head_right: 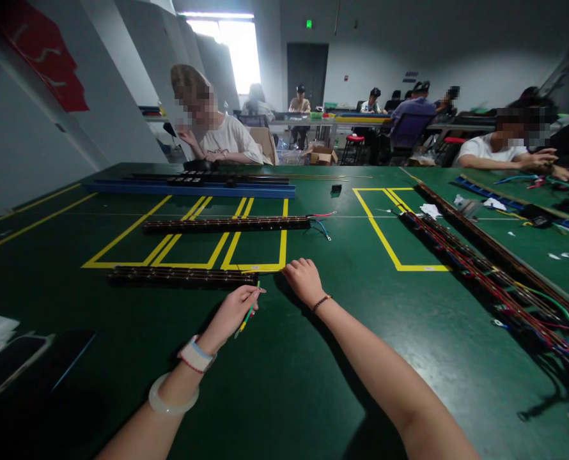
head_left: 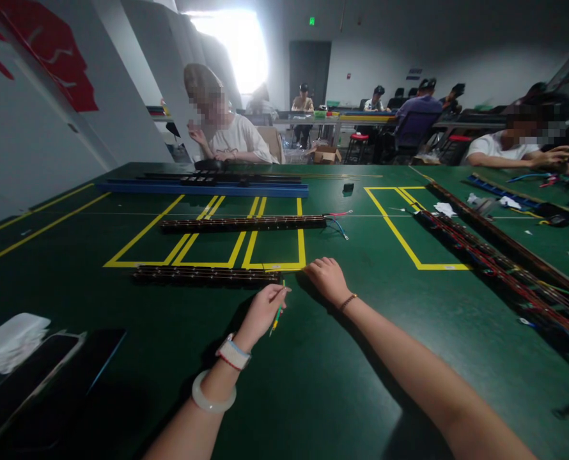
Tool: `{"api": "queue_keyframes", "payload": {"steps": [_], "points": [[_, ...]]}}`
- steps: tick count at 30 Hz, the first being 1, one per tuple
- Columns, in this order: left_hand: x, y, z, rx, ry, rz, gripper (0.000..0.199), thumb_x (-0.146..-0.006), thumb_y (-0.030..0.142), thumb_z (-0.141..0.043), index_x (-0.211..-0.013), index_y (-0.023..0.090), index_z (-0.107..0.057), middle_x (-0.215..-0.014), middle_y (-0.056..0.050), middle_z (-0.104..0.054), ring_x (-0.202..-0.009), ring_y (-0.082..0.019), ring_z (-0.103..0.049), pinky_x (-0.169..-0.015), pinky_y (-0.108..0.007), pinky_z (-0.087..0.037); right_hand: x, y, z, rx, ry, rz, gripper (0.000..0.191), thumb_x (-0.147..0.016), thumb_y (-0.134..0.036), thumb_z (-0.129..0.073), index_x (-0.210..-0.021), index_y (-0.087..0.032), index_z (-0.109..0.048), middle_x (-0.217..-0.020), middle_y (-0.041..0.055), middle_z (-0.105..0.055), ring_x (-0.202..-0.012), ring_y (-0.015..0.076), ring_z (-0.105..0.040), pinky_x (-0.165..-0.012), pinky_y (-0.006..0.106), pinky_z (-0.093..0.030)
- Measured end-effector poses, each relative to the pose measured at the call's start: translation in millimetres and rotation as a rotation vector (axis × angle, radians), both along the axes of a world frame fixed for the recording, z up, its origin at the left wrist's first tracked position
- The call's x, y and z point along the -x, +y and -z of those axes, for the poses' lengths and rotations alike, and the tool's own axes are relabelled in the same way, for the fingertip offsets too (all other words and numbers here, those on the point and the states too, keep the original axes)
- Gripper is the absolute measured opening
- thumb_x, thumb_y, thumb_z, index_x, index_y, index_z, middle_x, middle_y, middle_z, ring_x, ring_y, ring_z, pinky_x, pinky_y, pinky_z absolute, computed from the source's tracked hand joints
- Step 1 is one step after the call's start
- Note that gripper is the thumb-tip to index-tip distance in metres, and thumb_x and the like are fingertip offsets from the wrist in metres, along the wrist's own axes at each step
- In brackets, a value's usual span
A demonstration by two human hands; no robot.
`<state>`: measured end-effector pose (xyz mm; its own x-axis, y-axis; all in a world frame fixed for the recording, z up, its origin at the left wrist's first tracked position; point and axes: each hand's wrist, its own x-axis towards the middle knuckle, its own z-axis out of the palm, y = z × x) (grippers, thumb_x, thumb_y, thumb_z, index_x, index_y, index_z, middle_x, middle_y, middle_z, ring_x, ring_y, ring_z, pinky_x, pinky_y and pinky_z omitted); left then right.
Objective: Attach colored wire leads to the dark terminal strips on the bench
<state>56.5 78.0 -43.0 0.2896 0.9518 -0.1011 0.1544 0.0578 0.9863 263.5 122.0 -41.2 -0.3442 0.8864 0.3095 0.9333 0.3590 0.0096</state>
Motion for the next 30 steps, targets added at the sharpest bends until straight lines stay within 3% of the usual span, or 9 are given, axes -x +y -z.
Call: {"api": "queue_keyframes", "payload": {"steps": [5,13,19,24,27,30], "points": [[2.7,-5.7,-0.4,-0.304,0.324,-0.004,0.022,-0.086,0.038,-0.050,-0.086,0.017,-0.057,-0.068,-0.003,-0.054,-0.063,-0.015,-0.048,-0.059,-0.025,-0.028,-2.5,-1.4,2.7,0.011,0.079,-0.024,0.026,-0.095,-0.032,-0.041,-0.098,-0.021,-0.064,-0.092,0.0044,-0.060,-0.087,0.0155,-0.046,-0.078,0.028,-0.026],[4.8,-3.7,1.0,-0.503,0.532,0.007,0.023,-0.086,0.032,-0.050,-0.069,0.017,-0.047,-0.076,-0.005,-0.048,-0.074,-0.018,-0.044,-0.069,-0.027,-0.028,1.0,-6.5,-1.0,0.001,0.194,-0.048,0.026,-0.092,-0.030,-0.045,-0.109,-0.018,-0.061,-0.104,0.0064,-0.058,-0.097,0.0171,-0.047,-0.087,0.030,-0.030],[1.9,-5.9,-2.1,-0.421,0.524,-0.018,0.036,-0.091,0.045,-0.037,-0.071,0.017,-0.045,-0.075,-0.004,-0.052,-0.069,-0.015,-0.046,-0.061,-0.025,-0.027,30.7,-25.9,-2.7,-0.044,0.320,-0.122,0.056,-0.084,-0.048,-0.052,-0.128,-0.014,-0.047,-0.121,0.0119,-0.049,-0.113,0.0214,-0.040,-0.099,0.036,-0.027],[2.3,-7.3,-6.4,-0.355,0.469,-0.060,0.038,-0.092,0.047,-0.034,-0.074,0.016,-0.049,-0.073,-0.003,-0.055,-0.065,-0.013,-0.048,-0.059,-0.024,-0.027,44.6,-31.1,6.8,0.017,0.318,-0.074,0.078,-0.075,-0.055,-0.055,-0.136,-0.009,-0.039,-0.129,0.0161,-0.042,-0.121,0.0255,-0.033,-0.104,0.041,-0.019],[2.4,-7.5,-5.9,-0.315,0.424,-0.051,0.041,-0.091,0.049,-0.034,-0.073,0.016,-0.049,-0.067,-0.002,-0.053,-0.061,-0.012,-0.046,-0.056,-0.023,-0.028,43.7,-29.1,6.1,0.084,0.327,0.003,0.079,-0.072,-0.055,-0.057,-0.135,-0.010,-0.040,-0.124,0.0151,-0.047,-0.118,0.0260,-0.036,-0.103,0.041,-0.020],[1.0,-7.3,-4.3,-0.233,0.337,-0.031,0.043,-0.090,0.052,-0.036,-0.072,0.015,-0.049,-0.063,-0.001,-0.050,-0.057,-0.011,-0.046,-0.053,-0.022,-0.030,40.1,-27.3,-3.6,0.164,0.320,0.068,0.068,-0.072,-0.050,-0.059,-0.128,-0.013,-0.048,-0.115,0.0122,-0.054,-0.109,0.0249,-0.043,-0.096,0.039,-0.028]]}}
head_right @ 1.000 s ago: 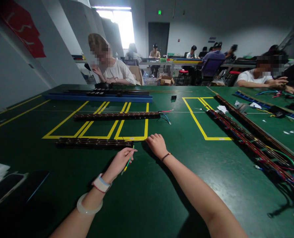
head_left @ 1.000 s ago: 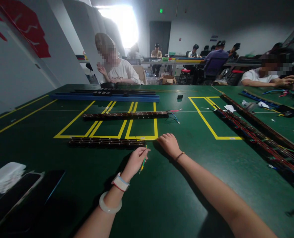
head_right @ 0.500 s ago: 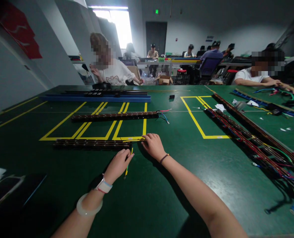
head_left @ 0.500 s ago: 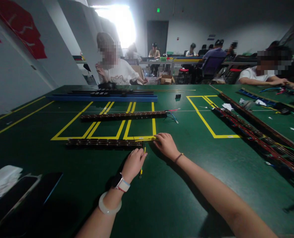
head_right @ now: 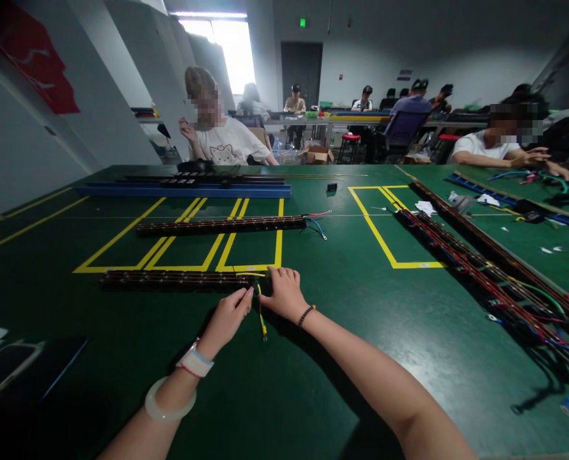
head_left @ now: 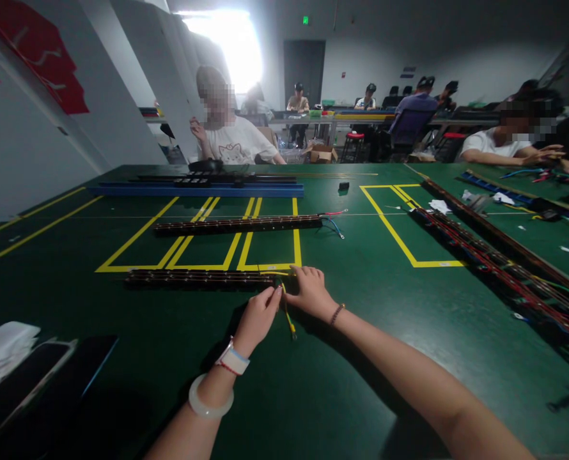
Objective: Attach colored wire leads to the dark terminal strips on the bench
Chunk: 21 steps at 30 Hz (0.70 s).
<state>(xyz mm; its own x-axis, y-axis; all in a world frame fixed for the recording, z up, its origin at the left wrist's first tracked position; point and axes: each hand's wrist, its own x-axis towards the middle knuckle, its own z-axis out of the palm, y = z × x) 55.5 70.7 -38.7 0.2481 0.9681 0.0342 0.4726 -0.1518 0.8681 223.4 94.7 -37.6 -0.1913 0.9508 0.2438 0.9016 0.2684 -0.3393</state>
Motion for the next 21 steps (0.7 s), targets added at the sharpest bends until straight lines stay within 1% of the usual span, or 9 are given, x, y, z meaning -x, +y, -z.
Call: {"api": "queue_keyframes", "payload": {"steps": [4,6,8,10,12,14,16,18,21], "points": [[-3.1,1.0,-0.4,0.184,-0.282,0.028,0.035,-0.086,0.048,-0.046,-0.079,0.014,-0.048,-0.064,-0.001,-0.050,-0.056,-0.011,-0.050,-0.051,-0.021,-0.037,-9.4,6.0,-15.4,0.141,-0.022,-0.044,0.029,-0.079,-0.034,-0.055,-0.102,-0.020,-0.065,-0.097,0.0060,-0.061,-0.090,0.0182,-0.053,-0.079,0.029,-0.036],[-4.2,0.6,-2.8,0.298,-0.432,0.047,0.031,-0.086,0.043,-0.049,-0.089,0.012,-0.050,-0.072,-0.005,-0.056,-0.064,-0.014,-0.057,-0.057,-0.024,-0.044,-13.8,9.4,-19.4,0.176,0.012,-0.069,0.021,-0.081,-0.029,-0.053,-0.094,-0.019,-0.066,-0.092,0.0045,-0.062,-0.083,0.0147,-0.055,-0.072,0.024,-0.037],[-5.1,-0.7,-5.9,0.417,-0.545,0.058,0.031,-0.088,0.037,-0.049,-0.103,0.010,-0.050,-0.087,-0.011,-0.061,-0.078,-0.018,-0.062,-0.071,-0.031,-0.049,-15.0,10.3,-21.1,0.186,0.055,-0.074,0.018,-0.080,-0.025,-0.053,-0.091,-0.018,-0.065,-0.091,0.0034,-0.062,-0.080,0.0125,-0.056,-0.068,0.021,-0.037],[-6.4,-2.4,-7.9,0.528,-0.645,0.045,0.033,-0.089,0.031,-0.049,-0.114,0.009,-0.048,-0.101,-0.016,-0.060,-0.090,-0.020,-0.062,-0.084,-0.036,-0.048,-12.0,7.4,-21.9,0.168,0.054,-0.068,0.014,-0.079,-0.021,-0.053,-0.088,-0.017,-0.063,-0.090,0.0026,-0.062,-0.078,0.0119,-0.056,-0.065,0.020,-0.036],[-8.3,-3.6,-7.6,0.621,-0.761,0.035,0.032,-0.089,0.027,-0.050,-0.116,0.010,-0.047,-0.109,-0.017,-0.058,-0.094,-0.020,-0.062,-0.090,-0.038,-0.046,-5.7,1.1,-23.1,0.129,-0.006,-0.075,0.010,-0.081,-0.019,-0.051,-0.086,-0.016,-0.059,-0.089,0.0029,-0.061,-0.077,0.0121,-0.056,-0.063,0.021,-0.036],[-10.1,-3.7,-4.7,0.680,-0.895,0.040,0.027,-0.089,0.025,-0.050,-0.112,0.010,-0.048,-0.109,-0.016,-0.059,-0.096,-0.020,-0.061,-0.091,-0.038,-0.045,1.9,-6.6,-24.3,0.097,-0.112,-0.111,0.009,-0.084,-0.018,-0.047,-0.086,-0.016,-0.056,-0.090,0.0039,-0.060,-0.076,0.0126,-0.056,-0.061,0.022,-0.036],[-11.3,-2.8,-0.3,0.710,-1.003,0.047,0.024,-0.090,0.025,-0.050,-0.109,0.011,-0.051,-0.106,-0.014,-0.060,-0.094,-0.018,-0.061,-0.089,-0.036,-0.046,9.1,-14.2,-24.6,0.076,-0.220,-0.173,0.010,-0.087,-0.017,-0.045,-0.091,-0.016,-0.054,-0.091,0.0052,-0.058,-0.075,0.0135,-0.056,-0.061,0.024,-0.037],[-11.7,-1.0,3.7,0.727,-1.057,0.017,0.021,-0.090,0.024,-0.050,-0.106,0.012,-0.054,-0.101,-0.011,-0.061,-0.089,-0.016,-0.061,-0.084,-0.032,-0.048,15.2,-20.8,-23.3,0.041,-0.298,-0.250,0.014,-0.088,-0.017,-0.044,-0.098,-0.016,-0.053,-0.093,0.0068,-0.057,-0.075,0.0151,-0.056,-0.063,0.026,-0.039],[-11.9,1.3,5.7,0.758,-1.068,-0.057,0.018,-0.091,0.021,-0.048,-0.104,0.012,-0.056,-0.098,-0.009,-0.062,-0.083,-0.013,-0.061,-0.078,-0.027,-0.049,22.7,-29.0,-19.7,-0.049,-0.362,-0.350,0.020,-0.089,-0.014,-0.044,-0.107,-0.012,-0.052,-0.096,0.0101,-0.057,-0.081,0.0178,-0.056,-0.070,0.030,-0.042]]}}
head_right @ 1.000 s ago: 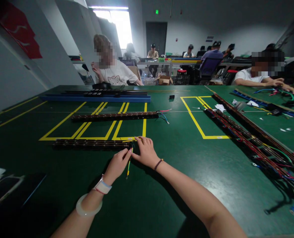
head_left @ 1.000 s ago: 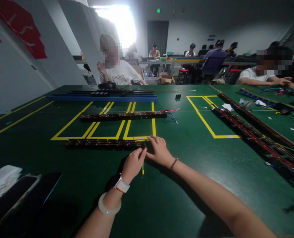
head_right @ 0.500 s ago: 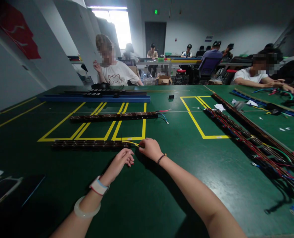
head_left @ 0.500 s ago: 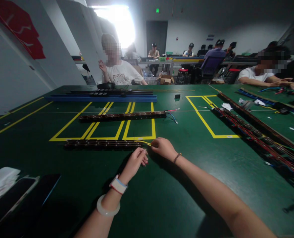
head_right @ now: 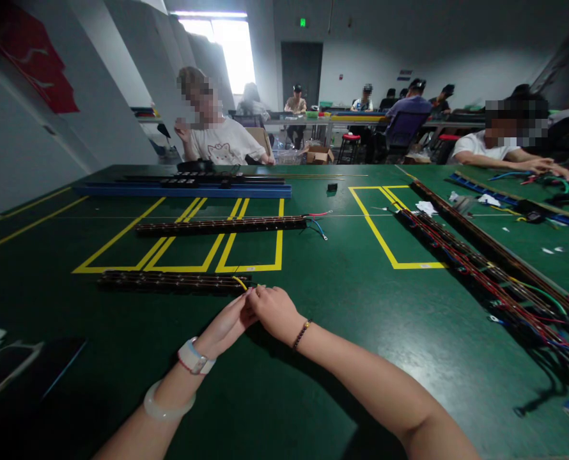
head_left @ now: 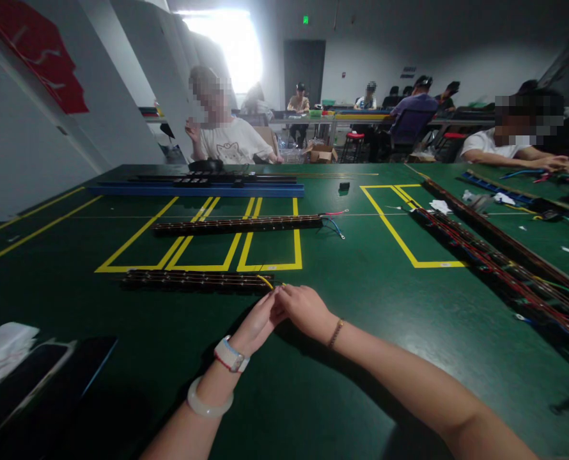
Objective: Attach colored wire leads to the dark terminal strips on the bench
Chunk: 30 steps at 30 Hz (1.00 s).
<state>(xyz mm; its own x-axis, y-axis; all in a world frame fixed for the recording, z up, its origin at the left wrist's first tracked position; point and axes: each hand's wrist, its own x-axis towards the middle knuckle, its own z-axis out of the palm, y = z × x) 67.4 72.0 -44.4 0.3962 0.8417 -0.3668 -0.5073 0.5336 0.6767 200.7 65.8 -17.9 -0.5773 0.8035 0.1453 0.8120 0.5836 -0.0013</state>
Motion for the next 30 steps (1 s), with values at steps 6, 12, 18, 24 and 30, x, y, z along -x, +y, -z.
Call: {"api": "queue_keyframes", "payload": {"steps": [6,12,18,24,30], "points": [[-1.4,-1.5,-6.6,0.080,0.092,-0.063,0.012,-0.090,0.019,-0.049,-0.095,0.010,-0.055,-0.085,-0.005,-0.061,-0.066,-0.007,-0.057,-0.060,-0.017,-0.047,7.4,-13.9,-4.5,-0.081,-0.054,-0.084,0.022,-0.087,-0.014,-0.046,-0.105,-0.007,-0.057,-0.099,0.0121,-0.058,-0.085,0.0203,-0.054,-0.073,0.033,-0.042],[-0.5,-3.3,-3.7,0.018,0.131,-0.036,0.013,-0.086,0.022,-0.056,-0.092,0.011,-0.055,-0.078,-0.002,-0.058,-0.059,-0.006,-0.054,-0.049,-0.015,-0.041,8.3,-24.4,-20.6,0.015,-0.026,0.078,0.028,-0.088,-0.034,-0.050,-0.102,-0.011,-0.059,-0.091,0.0106,-0.060,-0.080,0.0224,-0.056,-0.069,0.037,-0.043],[1.6,-0.8,-1.2,-0.035,0.124,0.044,0.024,-0.089,0.026,-0.051,-0.104,0.009,-0.057,-0.096,-0.011,-0.062,-0.079,-0.014,-0.061,-0.064,-0.021,-0.048,7.6,-24.3,-16.5,0.143,-0.089,0.134,0.025,-0.087,-0.010,-0.041,-0.105,-0.010,-0.058,-0.095,0.0120,-0.062,-0.080,0.0216,-0.060,-0.064,0.033,-0.042],[1.6,-2.1,-5.4,-0.099,0.079,0.047,0.028,-0.088,0.033,-0.053,-0.102,0.010,-0.055,-0.100,-0.013,-0.062,-0.089,-0.020,-0.062,-0.082,-0.034,-0.049,-15.8,-7.1,-44.4,0.069,-0.089,0.201,0.015,-0.084,-0.009,-0.047,-0.085,-0.013,-0.061,-0.085,0.0086,-0.061,-0.078,0.0195,-0.057,-0.065,0.030,-0.035],[2.1,-3.6,-9.3,-0.191,0.265,0.095,0.030,-0.089,0.030,-0.049,-0.108,0.006,-0.050,-0.090,-0.014,-0.061,-0.084,-0.021,-0.062,-0.084,-0.039,-0.047,-43.8,33.9,-19.3,-0.123,0.007,0.240,0.018,-0.091,-0.020,-0.046,-0.082,-0.017,-0.061,-0.085,0.0054,-0.060,-0.082,0.0184,-0.048,-0.069,0.031,-0.027]]}}
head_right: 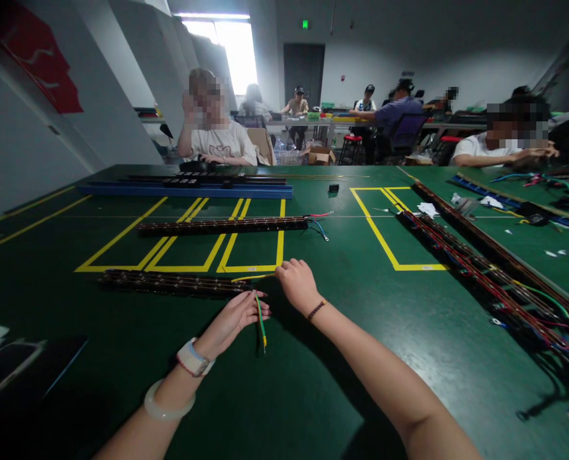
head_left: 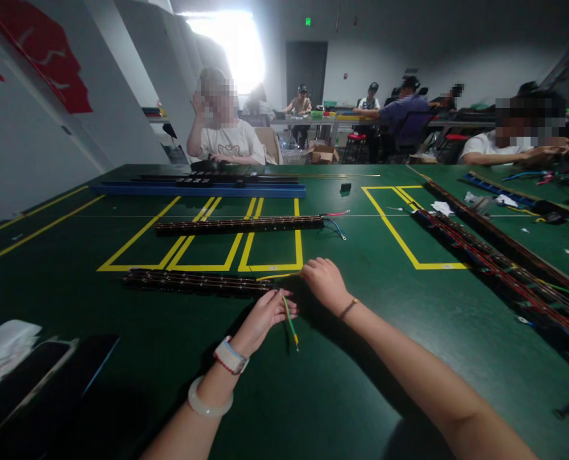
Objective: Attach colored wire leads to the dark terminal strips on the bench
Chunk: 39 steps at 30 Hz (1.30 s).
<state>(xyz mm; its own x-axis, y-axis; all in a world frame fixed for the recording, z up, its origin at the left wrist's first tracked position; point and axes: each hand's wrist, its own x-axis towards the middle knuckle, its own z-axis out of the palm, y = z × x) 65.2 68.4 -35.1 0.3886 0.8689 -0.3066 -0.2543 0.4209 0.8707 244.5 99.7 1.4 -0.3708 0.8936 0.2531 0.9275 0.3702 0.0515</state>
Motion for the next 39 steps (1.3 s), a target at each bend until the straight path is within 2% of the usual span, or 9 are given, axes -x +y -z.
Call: {"api": "queue_keyframes", "payload": {"steps": [5,12,16,20,23,26,29,32,39], "points": [[1.0,-1.4,-3.6,-0.063,0.091,0.016,0.032,-0.090,0.029,-0.047,-0.111,0.005,-0.050,-0.085,-0.010,-0.058,-0.079,-0.017,-0.059,-0.078,-0.034,-0.048,-10.0,17.4,31.8,-0.058,0.031,-0.038,0.017,-0.092,-0.022,-0.046,-0.088,-0.020,-0.062,-0.084,0.0032,-0.060,-0.082,0.0177,-0.044,-0.072,0.031,-0.025],[5.6,0.0,-4.2,-0.188,0.233,0.044,0.035,-0.088,0.036,-0.046,-0.108,0.008,-0.052,-0.077,-0.004,-0.053,-0.070,-0.013,-0.053,-0.065,-0.026,-0.044,-18.2,23.3,49.0,-0.055,0.119,-0.146,0.023,-0.091,-0.019,-0.047,-0.105,-0.024,-0.065,-0.102,0.0009,-0.063,-0.090,0.0171,-0.045,-0.083,0.032,-0.026],[9.1,4.9,3.5,-0.417,0.562,0.059,0.036,-0.089,0.044,-0.040,-0.097,0.012,-0.055,-0.069,-0.002,-0.051,-0.061,-0.013,-0.048,-0.056,-0.024,-0.036,-18.6,22.7,52.4,-0.041,0.148,-0.133,0.026,-0.092,-0.019,-0.046,-0.109,-0.025,-0.065,-0.104,0.0008,-0.063,-0.092,0.0174,-0.046,-0.084,0.032,-0.027],[10.5,3.9,4.9,-0.661,0.942,0.096,0.030,-0.093,0.040,-0.035,-0.084,0.015,-0.049,-0.076,-0.004,-0.056,-0.067,-0.014,-0.052,-0.059,-0.024,-0.032,-18.3,20.9,52.3,-0.044,0.173,-0.134,0.027,-0.092,-0.019,-0.045,-0.110,-0.025,-0.064,-0.103,0.0015,-0.063,-0.091,0.0174,-0.046,-0.084,0.032,-0.028],[11.9,3.1,6.1,-0.796,1.221,0.161,0.025,-0.095,0.034,-0.032,-0.084,0.017,-0.046,-0.080,-0.005,-0.058,-0.071,-0.016,-0.055,-0.058,-0.026,-0.027,-18.7,21.0,52.8,-0.050,0.188,-0.130,0.026,-0.092,-0.019,-0.044,-0.108,-0.024,-0.064,-0.100,0.0021,-0.063,-0.091,0.0180,-0.047,-0.083,0.032,-0.029],[14.3,4.9,9.5,-0.882,1.365,0.205,0.026,-0.096,0.032,-0.029,-0.087,0.018,-0.049,-0.082,-0.005,-0.060,-0.075,-0.018,-0.057,-0.058,-0.027,-0.025,-17.8,20.5,53.0,-0.060,0.215,-0.120,0.026,-0.092,-0.019,-0.043,-0.108,-0.021,-0.064,-0.099,0.0045,-0.063,-0.090,0.0183,-0.048,-0.083,0.033,-0.031],[15.7,5.9,10.3,-0.923,1.400,0.214,0.030,-0.096,0.034,-0.026,-0.087,0.019,-0.051,-0.081,-0.004,-0.061,-0.075,-0.018,-0.057,-0.057,-0.027,-0.024,-11.5,15.1,50.2,-0.081,0.283,-0.117,0.028,-0.092,-0.022,-0.042,-0.113,-0.018,-0.061,-0.104,0.0067,-0.061,-0.093,0.0189,-0.048,-0.085,0.033,-0.033],[15.1,3.2,5.4,-0.940,1.329,0.163,0.034,-0.096,0.037,-0.027,-0.084,0.019,-0.053,-0.078,-0.003,-0.061,-0.070,-0.016,-0.056,-0.056,-0.026,-0.023,1.7,4.3,46.1,-0.073,0.348,-0.168,0.034,-0.092,-0.030,-0.043,-0.121,-0.016,-0.055,-0.113,0.0086,-0.057,-0.102,0.0202,-0.046,-0.091,0.035,-0.032],[11.9,-4.8,-4.9,-1.005,1.033,0.027,0.037,-0.093,0.040,-0.035,-0.069,0.016,-0.050,-0.070,-0.003,-0.057,-0.062,-0.012,-0.049,-0.059,-0.025,-0.027,24.8,-6.9,55.5,0.006,0.390,-0.282,0.075,-0.077,-0.047,-0.057,-0.138,-0.010,-0.036,-0.136,0.0151,-0.037,-0.126,0.0246,-0.030,-0.108,0.041,-0.016]]}}
